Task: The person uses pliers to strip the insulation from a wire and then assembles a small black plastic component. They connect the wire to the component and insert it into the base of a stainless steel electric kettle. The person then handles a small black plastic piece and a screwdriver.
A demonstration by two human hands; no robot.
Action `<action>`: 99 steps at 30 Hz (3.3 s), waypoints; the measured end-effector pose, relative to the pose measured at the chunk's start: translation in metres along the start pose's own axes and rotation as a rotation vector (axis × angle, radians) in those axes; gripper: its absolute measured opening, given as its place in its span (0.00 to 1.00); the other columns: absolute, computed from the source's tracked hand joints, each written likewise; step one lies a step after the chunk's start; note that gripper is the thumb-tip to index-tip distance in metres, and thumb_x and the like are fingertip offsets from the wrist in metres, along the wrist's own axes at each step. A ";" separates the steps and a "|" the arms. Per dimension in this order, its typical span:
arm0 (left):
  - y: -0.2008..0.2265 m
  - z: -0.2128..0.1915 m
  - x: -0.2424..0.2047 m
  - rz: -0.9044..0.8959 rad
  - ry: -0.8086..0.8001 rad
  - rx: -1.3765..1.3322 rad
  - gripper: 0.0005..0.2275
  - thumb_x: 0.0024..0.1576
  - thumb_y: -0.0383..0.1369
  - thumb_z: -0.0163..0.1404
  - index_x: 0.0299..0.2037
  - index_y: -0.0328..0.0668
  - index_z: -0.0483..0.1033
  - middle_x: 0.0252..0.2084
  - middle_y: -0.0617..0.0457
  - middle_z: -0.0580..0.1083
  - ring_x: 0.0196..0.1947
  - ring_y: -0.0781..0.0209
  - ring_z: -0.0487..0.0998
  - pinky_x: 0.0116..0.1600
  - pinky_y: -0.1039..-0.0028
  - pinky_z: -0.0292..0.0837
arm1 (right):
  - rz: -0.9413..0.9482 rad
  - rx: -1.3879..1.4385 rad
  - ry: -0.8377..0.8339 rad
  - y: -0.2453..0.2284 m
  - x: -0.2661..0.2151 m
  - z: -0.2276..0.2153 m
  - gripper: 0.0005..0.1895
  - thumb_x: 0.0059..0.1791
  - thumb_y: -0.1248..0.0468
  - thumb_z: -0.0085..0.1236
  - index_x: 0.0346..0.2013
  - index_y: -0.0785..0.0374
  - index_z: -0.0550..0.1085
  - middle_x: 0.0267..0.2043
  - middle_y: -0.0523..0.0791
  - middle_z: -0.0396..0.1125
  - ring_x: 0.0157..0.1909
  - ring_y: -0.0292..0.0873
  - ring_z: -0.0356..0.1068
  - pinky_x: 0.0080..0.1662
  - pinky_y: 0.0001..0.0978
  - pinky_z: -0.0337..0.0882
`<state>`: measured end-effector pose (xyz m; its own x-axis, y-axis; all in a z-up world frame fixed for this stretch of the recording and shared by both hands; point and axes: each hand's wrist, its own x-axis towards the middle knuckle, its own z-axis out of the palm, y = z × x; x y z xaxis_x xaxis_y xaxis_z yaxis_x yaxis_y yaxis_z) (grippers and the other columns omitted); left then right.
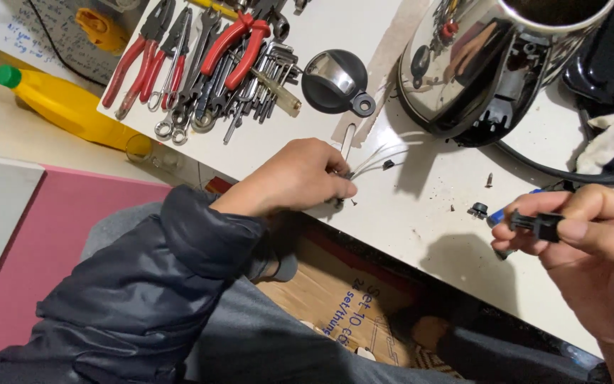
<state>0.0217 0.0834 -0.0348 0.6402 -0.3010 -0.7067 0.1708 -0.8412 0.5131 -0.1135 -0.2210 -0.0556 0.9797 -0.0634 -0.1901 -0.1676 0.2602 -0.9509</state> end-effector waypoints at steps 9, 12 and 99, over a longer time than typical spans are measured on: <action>-0.013 0.017 0.012 0.120 -0.385 -1.021 0.16 0.61 0.28 0.48 0.56 0.25 0.75 0.38 0.39 0.76 0.41 0.45 0.82 0.41 0.59 0.84 | 0.255 -0.059 0.214 -0.031 0.002 0.053 0.19 0.45 0.75 0.42 0.49 0.83 0.68 0.51 0.69 0.70 0.45 0.71 0.72 0.55 0.58 0.71; -0.008 0.020 0.008 0.127 -0.469 -1.079 0.17 0.61 0.29 0.48 0.57 0.24 0.74 0.41 0.39 0.76 0.40 0.47 0.80 0.43 0.55 0.83 | 0.298 -0.054 0.183 -0.027 0.002 0.054 0.18 0.46 0.75 0.44 0.48 0.83 0.70 0.50 0.69 0.71 0.44 0.70 0.72 0.52 0.56 0.71; 0.063 0.060 -0.007 0.197 -0.577 -1.123 0.19 0.59 0.42 0.51 0.40 0.26 0.78 0.32 0.43 0.78 0.32 0.59 0.80 0.37 0.72 0.80 | 0.324 0.342 0.037 0.011 0.000 0.014 0.14 0.52 0.67 0.52 0.50 0.72 0.73 0.37 0.60 0.72 0.39 0.59 0.74 0.48 0.45 0.72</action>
<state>-0.0170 0.0057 -0.0263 0.3580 -0.7649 -0.5355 0.8276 -0.0056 0.5612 -0.1133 -0.2044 -0.0621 0.8773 0.0407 -0.4782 -0.4123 0.5740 -0.7075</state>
